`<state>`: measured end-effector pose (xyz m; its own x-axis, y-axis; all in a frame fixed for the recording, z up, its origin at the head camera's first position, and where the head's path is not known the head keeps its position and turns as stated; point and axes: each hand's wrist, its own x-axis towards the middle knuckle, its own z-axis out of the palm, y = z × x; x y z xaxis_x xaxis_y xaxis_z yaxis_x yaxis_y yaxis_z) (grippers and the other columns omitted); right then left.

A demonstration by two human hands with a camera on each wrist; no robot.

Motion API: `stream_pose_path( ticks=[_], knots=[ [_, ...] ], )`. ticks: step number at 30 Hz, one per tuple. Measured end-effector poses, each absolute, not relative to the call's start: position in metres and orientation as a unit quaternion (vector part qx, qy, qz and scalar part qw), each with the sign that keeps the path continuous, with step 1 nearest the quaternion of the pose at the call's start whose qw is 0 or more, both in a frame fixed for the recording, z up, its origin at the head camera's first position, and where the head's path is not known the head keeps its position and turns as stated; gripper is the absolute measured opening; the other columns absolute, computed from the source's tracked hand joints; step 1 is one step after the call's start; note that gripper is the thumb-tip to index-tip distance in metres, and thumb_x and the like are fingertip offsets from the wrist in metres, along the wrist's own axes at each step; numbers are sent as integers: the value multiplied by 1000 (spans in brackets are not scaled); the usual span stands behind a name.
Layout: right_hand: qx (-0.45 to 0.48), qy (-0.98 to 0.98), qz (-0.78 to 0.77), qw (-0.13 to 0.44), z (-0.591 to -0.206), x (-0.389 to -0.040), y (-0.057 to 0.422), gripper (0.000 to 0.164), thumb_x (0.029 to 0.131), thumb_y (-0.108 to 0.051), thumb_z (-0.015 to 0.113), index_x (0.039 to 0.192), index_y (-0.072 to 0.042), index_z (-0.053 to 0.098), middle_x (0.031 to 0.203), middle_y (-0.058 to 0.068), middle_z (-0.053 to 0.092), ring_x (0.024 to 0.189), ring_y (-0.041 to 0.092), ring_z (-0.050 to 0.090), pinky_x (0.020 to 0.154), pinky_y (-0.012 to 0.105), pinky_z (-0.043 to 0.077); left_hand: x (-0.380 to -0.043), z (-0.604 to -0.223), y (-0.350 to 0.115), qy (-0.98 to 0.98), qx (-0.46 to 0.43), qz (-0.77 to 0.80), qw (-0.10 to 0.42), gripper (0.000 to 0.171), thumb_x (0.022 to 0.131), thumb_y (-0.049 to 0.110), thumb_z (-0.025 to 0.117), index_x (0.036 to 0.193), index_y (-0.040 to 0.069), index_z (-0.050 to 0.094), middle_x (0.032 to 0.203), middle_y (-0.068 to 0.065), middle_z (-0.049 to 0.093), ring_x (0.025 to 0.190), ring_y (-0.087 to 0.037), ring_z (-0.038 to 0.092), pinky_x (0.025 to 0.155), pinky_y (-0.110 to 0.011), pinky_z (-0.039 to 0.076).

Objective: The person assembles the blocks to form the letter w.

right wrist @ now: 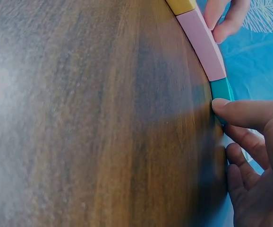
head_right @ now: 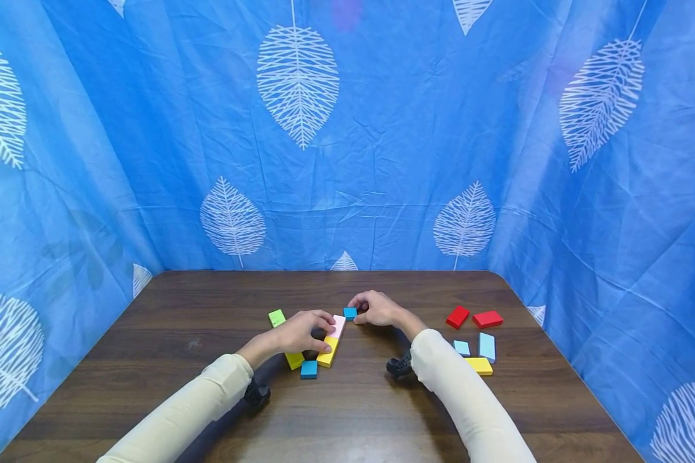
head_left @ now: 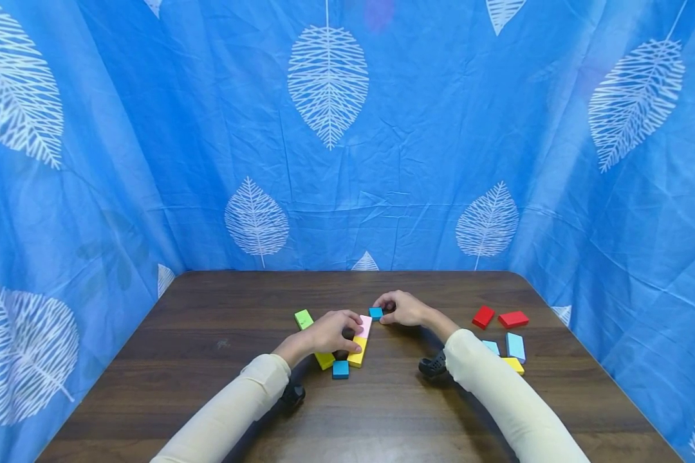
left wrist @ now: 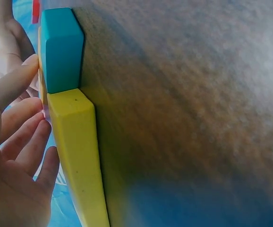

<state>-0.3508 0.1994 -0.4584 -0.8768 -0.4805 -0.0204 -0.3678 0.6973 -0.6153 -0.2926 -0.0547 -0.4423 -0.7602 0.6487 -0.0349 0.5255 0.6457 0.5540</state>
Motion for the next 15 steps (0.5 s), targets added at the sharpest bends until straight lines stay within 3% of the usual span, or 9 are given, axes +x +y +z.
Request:
stream_pose_path(
  ticks=[15],
  knots=[
    [-240,915,-312,95,-452,-348,199,32,91,-12,80,122,-9,72,105,0,66,100,23,58,93,46,50,-294,-443,-55,901,329,260,111,39,92,28,82,125,8,75,142,-4,59,130,-28,53,113,-49,40]
  ],
)
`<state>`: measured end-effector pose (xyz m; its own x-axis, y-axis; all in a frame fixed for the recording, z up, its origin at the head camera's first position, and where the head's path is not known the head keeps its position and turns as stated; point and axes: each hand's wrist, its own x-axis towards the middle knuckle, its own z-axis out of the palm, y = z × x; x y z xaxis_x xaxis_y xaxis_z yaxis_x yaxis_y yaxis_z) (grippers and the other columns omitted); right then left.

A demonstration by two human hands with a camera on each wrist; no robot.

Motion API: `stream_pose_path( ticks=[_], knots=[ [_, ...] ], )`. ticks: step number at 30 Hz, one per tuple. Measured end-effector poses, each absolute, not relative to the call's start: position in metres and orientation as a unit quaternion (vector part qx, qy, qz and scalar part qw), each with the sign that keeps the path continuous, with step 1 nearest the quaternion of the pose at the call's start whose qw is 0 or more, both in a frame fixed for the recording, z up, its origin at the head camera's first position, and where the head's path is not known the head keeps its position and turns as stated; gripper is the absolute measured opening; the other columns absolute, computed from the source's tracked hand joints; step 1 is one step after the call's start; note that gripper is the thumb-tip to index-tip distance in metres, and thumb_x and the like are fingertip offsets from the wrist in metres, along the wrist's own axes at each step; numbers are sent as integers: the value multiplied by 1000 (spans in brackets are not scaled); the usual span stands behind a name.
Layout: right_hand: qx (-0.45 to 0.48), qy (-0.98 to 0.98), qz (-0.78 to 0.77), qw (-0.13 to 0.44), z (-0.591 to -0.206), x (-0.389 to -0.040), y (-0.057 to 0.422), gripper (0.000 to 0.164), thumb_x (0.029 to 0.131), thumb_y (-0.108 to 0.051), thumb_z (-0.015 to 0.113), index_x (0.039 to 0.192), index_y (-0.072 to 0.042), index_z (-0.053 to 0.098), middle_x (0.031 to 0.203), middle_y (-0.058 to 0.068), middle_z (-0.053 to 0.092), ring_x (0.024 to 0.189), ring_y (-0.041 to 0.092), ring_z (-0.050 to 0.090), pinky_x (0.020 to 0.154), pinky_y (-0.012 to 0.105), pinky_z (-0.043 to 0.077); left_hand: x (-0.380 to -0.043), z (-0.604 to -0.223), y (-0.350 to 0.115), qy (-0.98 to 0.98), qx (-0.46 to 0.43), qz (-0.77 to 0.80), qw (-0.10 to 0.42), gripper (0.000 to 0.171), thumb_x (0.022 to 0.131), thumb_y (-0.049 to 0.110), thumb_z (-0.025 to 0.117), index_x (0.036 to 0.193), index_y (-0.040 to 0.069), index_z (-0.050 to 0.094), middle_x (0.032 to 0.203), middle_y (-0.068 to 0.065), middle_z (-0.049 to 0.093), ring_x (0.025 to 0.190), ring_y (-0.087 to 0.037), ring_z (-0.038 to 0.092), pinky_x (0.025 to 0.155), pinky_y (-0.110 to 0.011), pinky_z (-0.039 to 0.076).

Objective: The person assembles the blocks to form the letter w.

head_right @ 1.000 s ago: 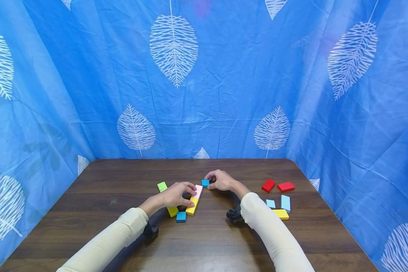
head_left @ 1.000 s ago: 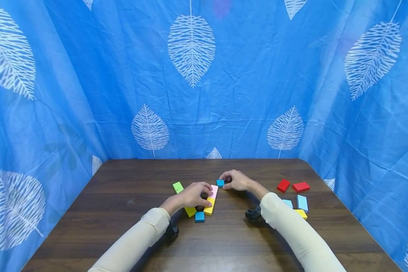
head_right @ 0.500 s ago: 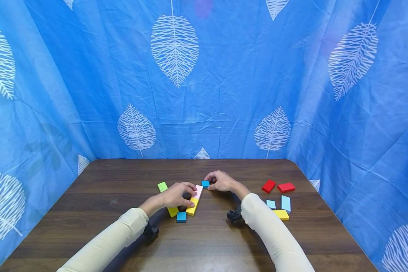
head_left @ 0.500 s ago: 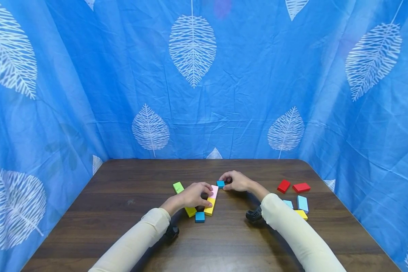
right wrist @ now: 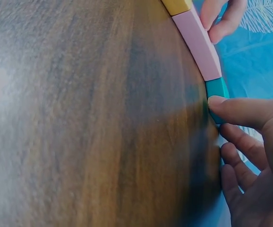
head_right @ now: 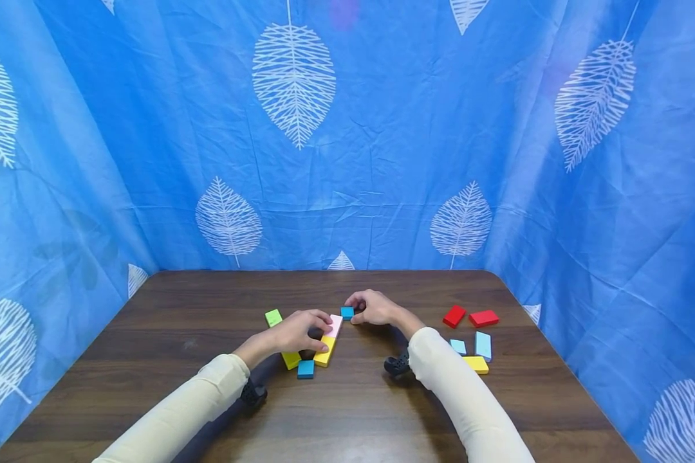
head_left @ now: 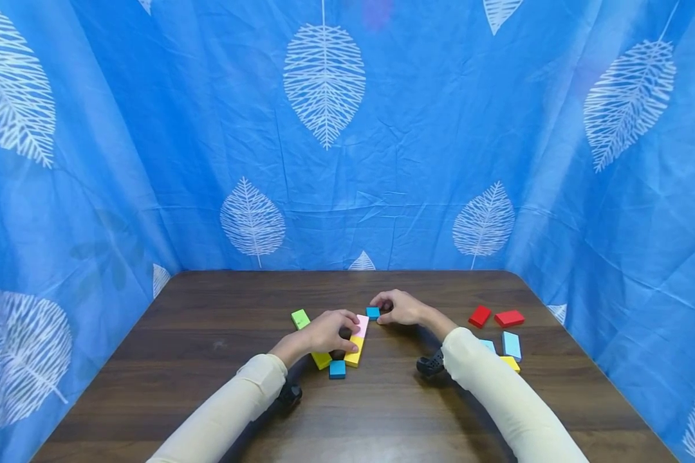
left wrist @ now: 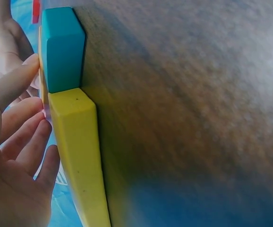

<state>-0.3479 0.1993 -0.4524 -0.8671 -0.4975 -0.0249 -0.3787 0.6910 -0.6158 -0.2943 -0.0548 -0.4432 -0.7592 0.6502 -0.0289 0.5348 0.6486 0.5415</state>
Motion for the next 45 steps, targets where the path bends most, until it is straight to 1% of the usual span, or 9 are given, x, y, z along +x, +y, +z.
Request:
stream_pose_path(
  ticks=[3,7,14,20,27,32,35,40,45],
  knots=[
    [-244,913,-311,97,-450,-348,202,36,90,-13,80,125,-8,70,109,1,66,102,24,59,93,46,51,-294,-443,-55,900,328,265,112,39,92,28,82,125,8,75,142,-5,59,130,-28,52,113,-49,39],
    [-247,912,-312,98,-447,-348,208,37,91,-15,81,126,-7,70,112,2,66,103,24,59,92,45,52,-295,-443,-55,899,329,267,113,39,92,29,82,124,8,75,142,-5,59,130,-28,52,114,-49,39],
    [-236,915,-315,91,-437,-344,219,36,90,-14,81,124,-7,70,116,4,68,108,28,59,96,49,50,-296,-444,-55,899,325,268,115,38,92,28,82,124,9,76,141,-4,60,129,-27,53,113,-48,39],
    [-234,916,-314,86,-431,-342,230,39,90,-15,80,126,-4,69,120,8,67,113,34,60,97,52,51,-296,-443,-55,901,325,264,113,37,91,28,82,123,9,76,141,-4,60,129,-27,53,113,-48,40],
    [-222,916,-324,83,-422,-337,253,44,93,-14,78,133,0,65,126,15,66,117,36,59,98,55,50,-295,-441,-53,903,325,258,106,38,91,27,83,123,8,76,140,-3,60,129,-27,53,113,-46,41],
    [-221,914,-331,73,-417,-332,270,46,94,-15,77,133,4,63,129,22,64,115,36,58,96,54,50,-294,-441,-52,904,326,256,108,39,91,27,83,124,8,76,140,-3,60,129,-27,52,113,-46,40],
    [-219,915,-333,68,-416,-329,281,47,94,-15,77,134,5,62,129,24,63,116,38,58,96,55,50,-293,-442,-52,904,323,258,111,38,91,27,83,124,9,76,141,-2,60,130,-27,52,113,-47,40],
    [-203,919,-331,66,-414,-323,297,47,95,-16,76,135,5,61,131,26,62,120,43,57,98,57,50,-292,-442,-52,904,321,259,113,38,91,27,83,123,9,76,141,-2,60,130,-27,52,113,-48,39],
    [-182,926,-326,64,-412,-318,313,48,96,-17,76,136,4,61,132,25,61,121,42,56,98,57,50,-292,-443,-53,904,325,255,109,38,91,27,83,123,9,76,140,-3,60,130,-28,52,113,-49,40]
  ],
)
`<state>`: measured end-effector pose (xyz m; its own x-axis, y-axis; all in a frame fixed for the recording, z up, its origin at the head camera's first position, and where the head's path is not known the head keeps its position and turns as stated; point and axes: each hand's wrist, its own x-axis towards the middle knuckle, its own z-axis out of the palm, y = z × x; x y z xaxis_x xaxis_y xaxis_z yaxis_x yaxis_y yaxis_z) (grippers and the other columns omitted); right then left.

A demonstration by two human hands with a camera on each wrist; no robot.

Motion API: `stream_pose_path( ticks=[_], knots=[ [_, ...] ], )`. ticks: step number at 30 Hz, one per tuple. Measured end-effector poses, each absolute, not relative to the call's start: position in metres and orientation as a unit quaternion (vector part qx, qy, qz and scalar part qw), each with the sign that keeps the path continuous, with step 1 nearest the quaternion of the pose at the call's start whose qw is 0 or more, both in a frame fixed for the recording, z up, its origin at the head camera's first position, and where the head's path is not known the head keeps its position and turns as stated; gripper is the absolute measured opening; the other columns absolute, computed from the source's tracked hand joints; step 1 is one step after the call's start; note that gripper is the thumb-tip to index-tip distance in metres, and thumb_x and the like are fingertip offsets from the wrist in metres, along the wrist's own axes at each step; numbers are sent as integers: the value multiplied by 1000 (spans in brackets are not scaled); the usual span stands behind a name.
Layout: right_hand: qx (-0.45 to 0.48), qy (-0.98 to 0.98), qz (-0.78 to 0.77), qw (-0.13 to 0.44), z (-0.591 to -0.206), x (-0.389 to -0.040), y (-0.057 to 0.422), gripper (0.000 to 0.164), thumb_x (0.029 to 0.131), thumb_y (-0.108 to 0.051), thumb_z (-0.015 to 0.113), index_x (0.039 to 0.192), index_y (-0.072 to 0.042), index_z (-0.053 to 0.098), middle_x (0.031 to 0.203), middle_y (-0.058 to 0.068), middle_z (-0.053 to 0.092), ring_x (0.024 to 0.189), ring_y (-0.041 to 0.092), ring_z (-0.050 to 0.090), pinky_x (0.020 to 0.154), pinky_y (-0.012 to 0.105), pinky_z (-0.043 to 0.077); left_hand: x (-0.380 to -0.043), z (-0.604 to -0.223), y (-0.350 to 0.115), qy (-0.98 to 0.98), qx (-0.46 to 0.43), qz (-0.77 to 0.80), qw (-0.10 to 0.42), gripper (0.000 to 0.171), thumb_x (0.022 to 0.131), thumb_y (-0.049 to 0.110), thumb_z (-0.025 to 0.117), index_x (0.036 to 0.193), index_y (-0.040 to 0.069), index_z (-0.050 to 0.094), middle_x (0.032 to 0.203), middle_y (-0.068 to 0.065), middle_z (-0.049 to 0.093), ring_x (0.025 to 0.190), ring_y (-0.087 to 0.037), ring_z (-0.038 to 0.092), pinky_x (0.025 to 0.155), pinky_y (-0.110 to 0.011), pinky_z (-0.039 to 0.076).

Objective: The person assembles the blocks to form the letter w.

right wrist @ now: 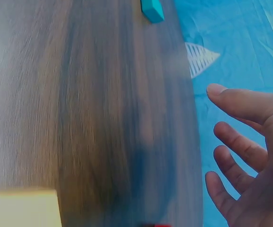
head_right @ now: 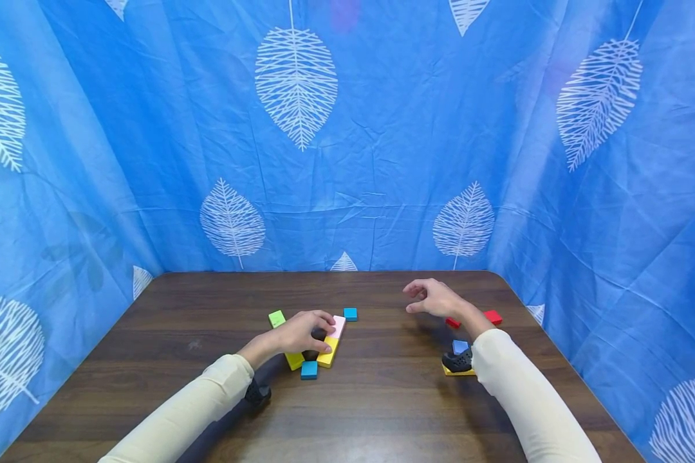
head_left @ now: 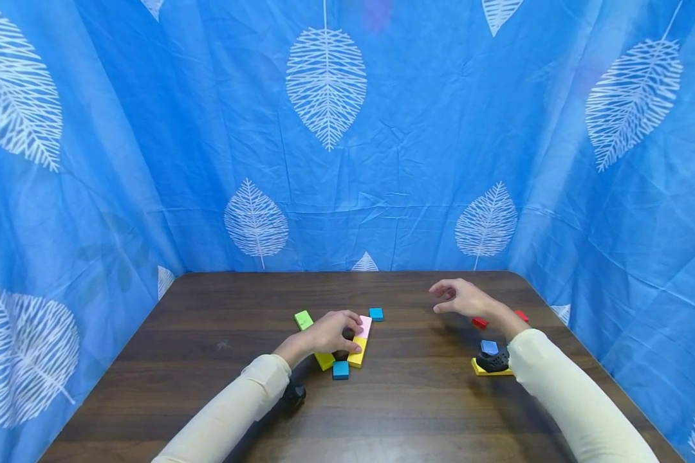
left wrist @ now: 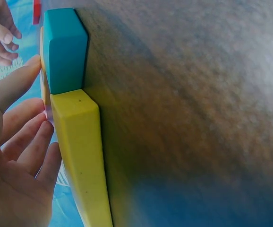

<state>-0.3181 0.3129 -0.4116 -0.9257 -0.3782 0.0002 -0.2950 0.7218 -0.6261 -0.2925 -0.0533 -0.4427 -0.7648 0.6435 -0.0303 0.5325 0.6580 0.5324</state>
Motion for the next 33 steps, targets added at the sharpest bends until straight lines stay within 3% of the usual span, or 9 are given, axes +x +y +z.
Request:
stream_pose_path(
  ticks=[14,23,33],
  knots=[
    [-128,947,-291,53,-417,-308,359,56,91,-22,80,136,6,59,130,29,59,118,48,55,96,63,49,-293,-441,-55,906,325,252,102,38,91,28,83,123,9,76,140,-3,60,130,-28,53,113,-47,41],
    [-38,971,-231,56,-429,-298,392,92,80,-38,89,139,16,45,129,39,53,112,50,55,94,63,50,-291,-440,-52,905,324,254,107,38,91,27,83,123,9,76,141,-4,60,131,-28,53,113,-47,41],
    [-13,968,-241,71,-434,-297,398,75,80,-33,90,124,16,54,107,24,63,94,37,58,84,52,55,-289,-441,-53,906,317,259,109,36,91,27,83,122,9,76,141,-3,59,131,-27,52,112,-46,41]
  ],
)
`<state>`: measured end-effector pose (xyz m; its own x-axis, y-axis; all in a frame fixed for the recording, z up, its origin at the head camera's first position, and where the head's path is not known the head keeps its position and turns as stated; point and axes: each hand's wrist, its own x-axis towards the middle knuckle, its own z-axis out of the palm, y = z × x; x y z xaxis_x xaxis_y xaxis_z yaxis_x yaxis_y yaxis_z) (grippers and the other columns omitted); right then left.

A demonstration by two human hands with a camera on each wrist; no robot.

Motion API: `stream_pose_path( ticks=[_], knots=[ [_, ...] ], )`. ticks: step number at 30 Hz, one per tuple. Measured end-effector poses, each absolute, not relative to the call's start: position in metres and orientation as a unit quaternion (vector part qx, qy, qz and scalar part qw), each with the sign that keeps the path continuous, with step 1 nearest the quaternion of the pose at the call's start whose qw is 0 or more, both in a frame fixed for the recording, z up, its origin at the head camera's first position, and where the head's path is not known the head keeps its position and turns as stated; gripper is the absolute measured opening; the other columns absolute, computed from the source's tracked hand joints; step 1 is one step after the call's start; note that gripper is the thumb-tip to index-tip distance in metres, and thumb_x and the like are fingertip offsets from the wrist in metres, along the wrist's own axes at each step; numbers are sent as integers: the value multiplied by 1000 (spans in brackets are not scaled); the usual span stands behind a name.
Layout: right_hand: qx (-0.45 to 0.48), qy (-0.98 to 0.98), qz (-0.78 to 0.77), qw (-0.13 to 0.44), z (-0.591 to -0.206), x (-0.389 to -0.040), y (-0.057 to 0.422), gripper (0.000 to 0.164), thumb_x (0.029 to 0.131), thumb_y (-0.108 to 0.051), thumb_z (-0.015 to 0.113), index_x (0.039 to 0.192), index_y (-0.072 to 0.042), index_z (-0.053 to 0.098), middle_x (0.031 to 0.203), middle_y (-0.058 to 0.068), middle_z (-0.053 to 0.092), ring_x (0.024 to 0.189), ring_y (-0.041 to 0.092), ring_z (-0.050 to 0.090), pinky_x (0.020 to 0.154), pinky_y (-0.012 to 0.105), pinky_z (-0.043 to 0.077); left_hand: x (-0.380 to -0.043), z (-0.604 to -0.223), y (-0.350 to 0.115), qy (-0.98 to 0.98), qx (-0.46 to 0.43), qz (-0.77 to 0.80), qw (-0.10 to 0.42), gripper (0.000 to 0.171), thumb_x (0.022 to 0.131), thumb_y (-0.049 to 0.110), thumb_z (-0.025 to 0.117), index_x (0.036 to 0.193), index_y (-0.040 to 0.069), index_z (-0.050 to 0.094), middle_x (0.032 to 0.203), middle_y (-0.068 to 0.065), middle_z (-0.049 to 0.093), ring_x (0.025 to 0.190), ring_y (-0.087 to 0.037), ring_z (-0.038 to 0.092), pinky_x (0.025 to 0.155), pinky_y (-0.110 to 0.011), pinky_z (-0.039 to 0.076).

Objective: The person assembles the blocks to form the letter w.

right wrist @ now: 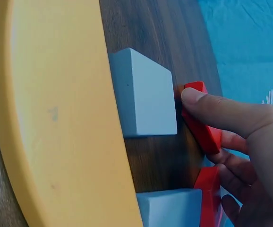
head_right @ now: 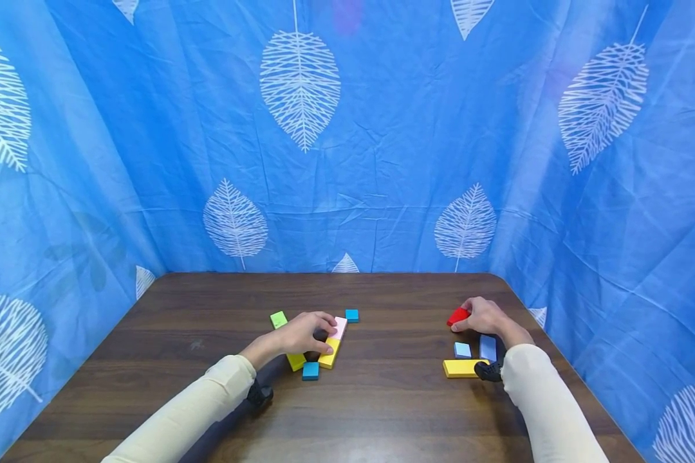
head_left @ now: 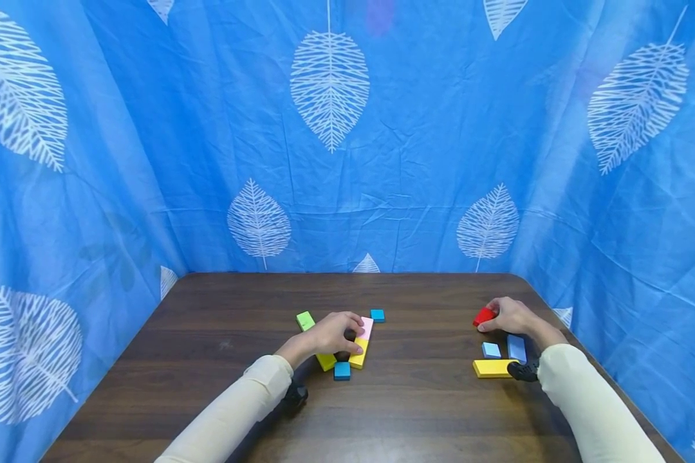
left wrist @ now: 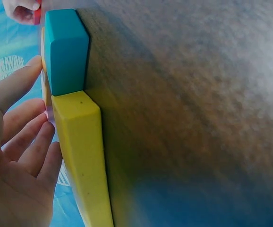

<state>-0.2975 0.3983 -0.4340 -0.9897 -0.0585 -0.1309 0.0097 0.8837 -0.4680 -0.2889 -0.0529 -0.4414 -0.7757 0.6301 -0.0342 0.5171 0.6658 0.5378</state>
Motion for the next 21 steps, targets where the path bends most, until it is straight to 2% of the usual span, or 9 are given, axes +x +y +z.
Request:
stream_pose_path(
  ticks=[15,21],
  knots=[
    [-79,949,-298,71,-430,-306,384,75,79,-24,90,137,8,55,126,28,61,111,43,56,94,60,51,-291,-442,-53,901,331,257,109,38,92,26,82,124,8,75,141,-3,60,131,-28,52,113,-46,41],
    [-107,937,-318,93,-426,-308,378,72,79,-19,90,137,6,56,123,20,63,111,40,57,95,59,50,-291,-441,-53,902,333,251,108,38,91,26,82,123,7,76,141,-5,59,131,-28,53,112,-46,41]
  ],
)
